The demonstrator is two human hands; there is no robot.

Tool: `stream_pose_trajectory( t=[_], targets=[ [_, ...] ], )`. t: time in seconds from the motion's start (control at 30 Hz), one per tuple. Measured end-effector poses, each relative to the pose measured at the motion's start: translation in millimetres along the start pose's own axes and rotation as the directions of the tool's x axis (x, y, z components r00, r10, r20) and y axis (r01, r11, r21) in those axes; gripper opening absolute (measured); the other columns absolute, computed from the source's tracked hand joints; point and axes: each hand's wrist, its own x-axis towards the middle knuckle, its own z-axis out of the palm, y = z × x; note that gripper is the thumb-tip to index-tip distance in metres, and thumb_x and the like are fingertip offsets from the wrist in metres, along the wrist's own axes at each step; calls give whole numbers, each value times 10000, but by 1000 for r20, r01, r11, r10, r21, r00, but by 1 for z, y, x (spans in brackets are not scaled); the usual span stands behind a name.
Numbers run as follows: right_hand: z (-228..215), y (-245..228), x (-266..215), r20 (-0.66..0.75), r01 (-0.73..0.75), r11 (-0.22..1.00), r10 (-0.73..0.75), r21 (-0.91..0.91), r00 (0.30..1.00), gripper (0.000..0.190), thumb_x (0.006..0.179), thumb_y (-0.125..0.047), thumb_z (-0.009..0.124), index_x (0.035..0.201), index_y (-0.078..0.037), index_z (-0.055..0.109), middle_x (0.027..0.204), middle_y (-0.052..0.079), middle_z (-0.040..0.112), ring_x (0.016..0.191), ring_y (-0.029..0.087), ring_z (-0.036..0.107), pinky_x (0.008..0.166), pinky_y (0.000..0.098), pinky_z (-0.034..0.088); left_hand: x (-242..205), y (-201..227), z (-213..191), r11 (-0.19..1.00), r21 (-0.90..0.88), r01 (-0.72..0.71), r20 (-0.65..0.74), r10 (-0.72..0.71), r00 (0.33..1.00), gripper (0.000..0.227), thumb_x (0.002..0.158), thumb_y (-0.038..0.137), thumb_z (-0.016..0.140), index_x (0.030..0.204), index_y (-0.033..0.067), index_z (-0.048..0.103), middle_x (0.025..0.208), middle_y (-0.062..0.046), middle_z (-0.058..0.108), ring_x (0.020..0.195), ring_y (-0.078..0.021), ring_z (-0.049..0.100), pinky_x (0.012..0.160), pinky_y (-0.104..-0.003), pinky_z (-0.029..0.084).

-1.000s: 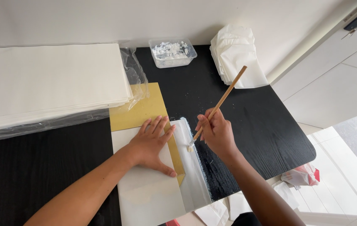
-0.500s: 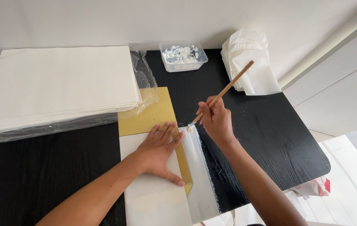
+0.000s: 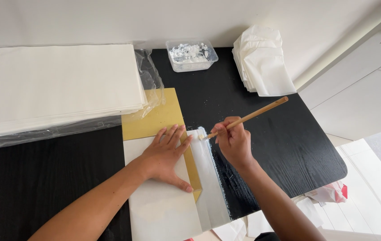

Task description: Applying glue to the edge of a paper bag component and folding it to seal.

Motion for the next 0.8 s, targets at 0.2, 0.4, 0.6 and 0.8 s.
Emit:
stream_pose_trajectory(
  t=[0.2, 0.4, 0.6, 0.8],
  targets=[
    [-26, -36, -16, 99, -117, 993, 117, -10, 988, 160, 1044, -166, 584, 934, -78, 507, 628, 40, 716, 392, 140, 633, 401, 223, 504, 6, -4, 8, 1000, 21, -2, -32, 3, 999, 1475, 535, 997, 609, 1651, 163, 125, 1717, -202, 44, 1595, -372, -27, 1262, -547, -58],
    [-46, -71, -27, 190, -227, 973, 231, -43, 954, 172, 1041, -179, 579, 914, -77, 527, 591, 55, 714, 376, 157, 644, 390, 236, 513, 10, -5, 13, 999, 32, 5, -62, -3, 998, 1458, 556, 983, 647, 1651, 170, 134, 1718, -199, 55, 1596, -373, -20, 1260, -550, -49],
    [-60, -85, -40, 279, -414, 908, 415, -66, 866, 191, 1049, -197, 562, 909, -69, 543, 579, 76, 727, 349, 151, 623, 375, 245, 504, 11, -5, 14, 999, 48, 21, -44, -19, 999, 1473, 549, 995, 642, 1656, 183, 107, 1723, -196, 15, 1596, -366, -49, 1258, -549, -65],
    [-72, -94, -50, 330, -494, 867, 486, -68, 809, 195, 1034, -173, 567, 878, -56, 557, 549, 97, 727, 315, 148, 607, 342, 254, 498, 12, -5, 14, 998, 50, 38, -28, -37, 999, 1456, 570, 987, 648, 1658, 194, 93, 1727, -186, -6, 1597, -353, -75, 1255, -539, -84]
  ],
)
